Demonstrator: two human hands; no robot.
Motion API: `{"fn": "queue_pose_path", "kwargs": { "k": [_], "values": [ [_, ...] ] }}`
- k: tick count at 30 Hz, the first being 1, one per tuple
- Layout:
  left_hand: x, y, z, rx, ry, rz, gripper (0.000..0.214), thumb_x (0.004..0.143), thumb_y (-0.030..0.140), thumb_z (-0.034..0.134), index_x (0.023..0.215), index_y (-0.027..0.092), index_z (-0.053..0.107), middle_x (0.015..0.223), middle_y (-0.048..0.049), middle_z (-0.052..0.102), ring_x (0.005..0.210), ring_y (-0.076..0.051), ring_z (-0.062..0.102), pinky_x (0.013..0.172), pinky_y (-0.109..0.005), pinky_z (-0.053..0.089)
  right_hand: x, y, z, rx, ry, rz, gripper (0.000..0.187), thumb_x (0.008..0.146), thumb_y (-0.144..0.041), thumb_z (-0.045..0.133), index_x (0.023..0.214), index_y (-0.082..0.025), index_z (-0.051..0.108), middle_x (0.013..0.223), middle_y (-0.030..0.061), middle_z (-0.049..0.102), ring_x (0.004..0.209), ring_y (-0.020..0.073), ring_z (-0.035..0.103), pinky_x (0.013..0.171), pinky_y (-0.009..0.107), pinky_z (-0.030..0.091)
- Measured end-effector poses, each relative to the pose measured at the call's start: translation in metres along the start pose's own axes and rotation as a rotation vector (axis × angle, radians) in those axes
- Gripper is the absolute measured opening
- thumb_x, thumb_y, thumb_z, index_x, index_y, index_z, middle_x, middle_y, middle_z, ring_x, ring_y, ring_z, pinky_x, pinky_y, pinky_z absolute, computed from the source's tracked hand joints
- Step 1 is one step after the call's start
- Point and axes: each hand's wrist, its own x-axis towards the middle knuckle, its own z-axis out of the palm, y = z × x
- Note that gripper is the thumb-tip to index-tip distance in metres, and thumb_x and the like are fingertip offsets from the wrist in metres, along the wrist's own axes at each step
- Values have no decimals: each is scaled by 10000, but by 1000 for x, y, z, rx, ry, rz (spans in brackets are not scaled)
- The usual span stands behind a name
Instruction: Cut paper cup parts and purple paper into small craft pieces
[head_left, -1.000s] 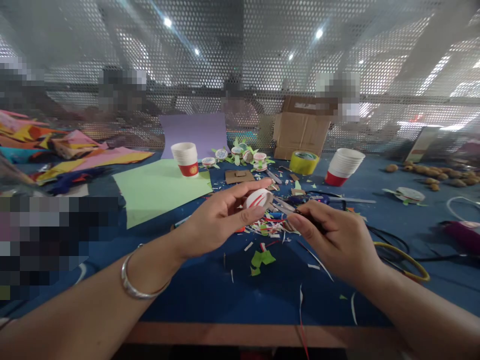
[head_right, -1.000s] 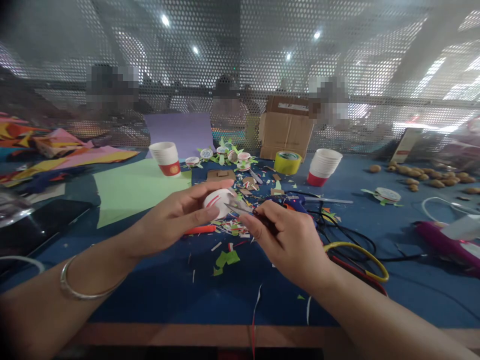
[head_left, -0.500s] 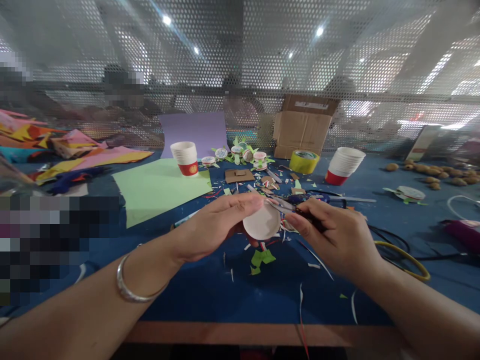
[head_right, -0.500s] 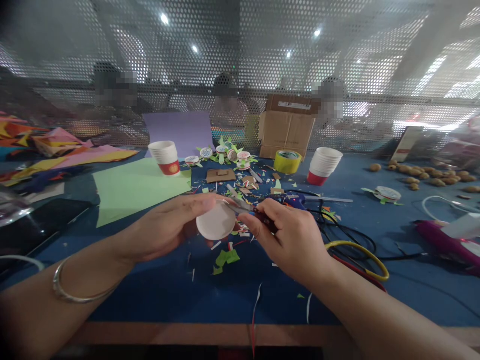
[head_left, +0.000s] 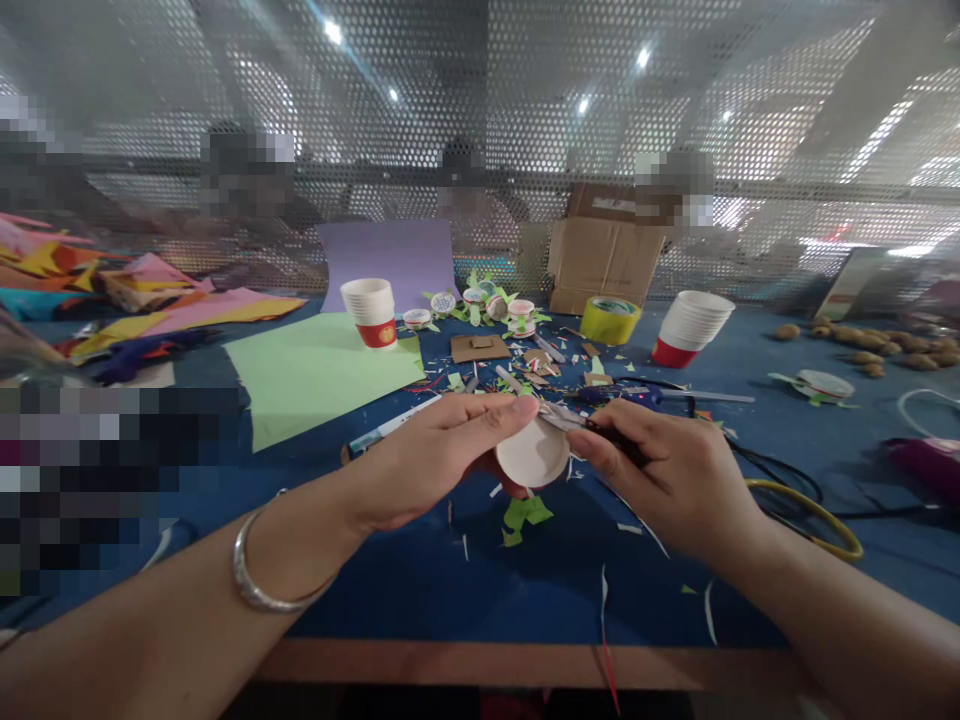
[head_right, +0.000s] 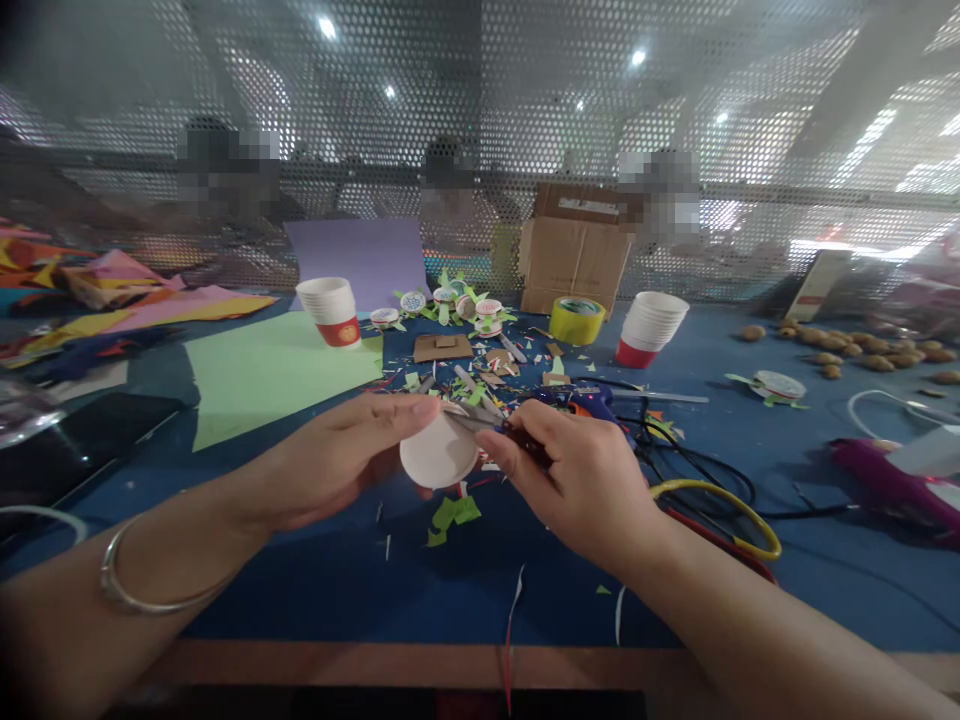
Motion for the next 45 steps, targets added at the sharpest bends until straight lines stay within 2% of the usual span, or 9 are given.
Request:
{"fn": "queue_pose_path", "kwargs": {
  "k": [6, 16, 23, 28, 36, 45],
  "values": [
    [-4, 3, -1, 17, -4, -9, 362, 971, 455, 564, 886, 146, 733, 809, -53, 687, 709, -141, 600, 670, -255, 491, -1, -3, -2, 46, -22, -18, 378, 1010, -401, 539, 715, -167, 506, 558, -64, 415, 490, 36, 352, 492, 180, 284],
    [-2, 8, 0, -147, -7, -64, 326, 946, 400, 611, 851, 116, 739, 758, -66, 686, 657, -139, 598, 574, -231, 506, -3, -6, -4, 77, -30, -24, 360, 1012, -377, 537, 719, -171, 494, 569, -62, 405, 500, 42, 342, 495, 173, 290],
    [-2, 6, -2, -206, -99, -95, 436, 1001, 431, 501, 927, 97, 772, 839, -131, 764, 711, -163, 696, 542, -197, 518, -3, -6, -5, 71, -34, -22, 364, 1011, -372, 535, 714, -166, 497, 569, -60, 403, 500, 39, 344, 500, 176, 283],
    [-1, 4, -1, -239, -102, -115, 430, 1002, 423, 496, 997, 90, 768, 876, -153, 772, 731, -181, 713, 558, -214, 526, -2, -5, -4, 58, -47, 12, 397, 1015, -406, 514, 700, -166, 512, 560, -52, 399, 498, 46, 335, 500, 183, 279],
    [1, 4, 2, -142, 45, -77, 345, 939, 428, 610, 915, 112, 745, 836, -97, 725, 741, -180, 649, 598, -253, 502, 0, -1, -2, 21, -43, 15, 418, 1004, -449, 519, 698, -165, 509, 554, -57, 402, 486, 43, 330, 480, 191, 268],
    [-3, 3, 3, -128, 19, -82, 338, 945, 436, 611, 850, 131, 721, 777, -36, 671, 675, -124, 580, 621, -234, 446, -2, -1, -2, 14, -46, -56, 380, 1011, -426, 527, 739, -159, 543, 561, -65, 415, 484, 36, 332, 485, 184, 277]
  ]
}}
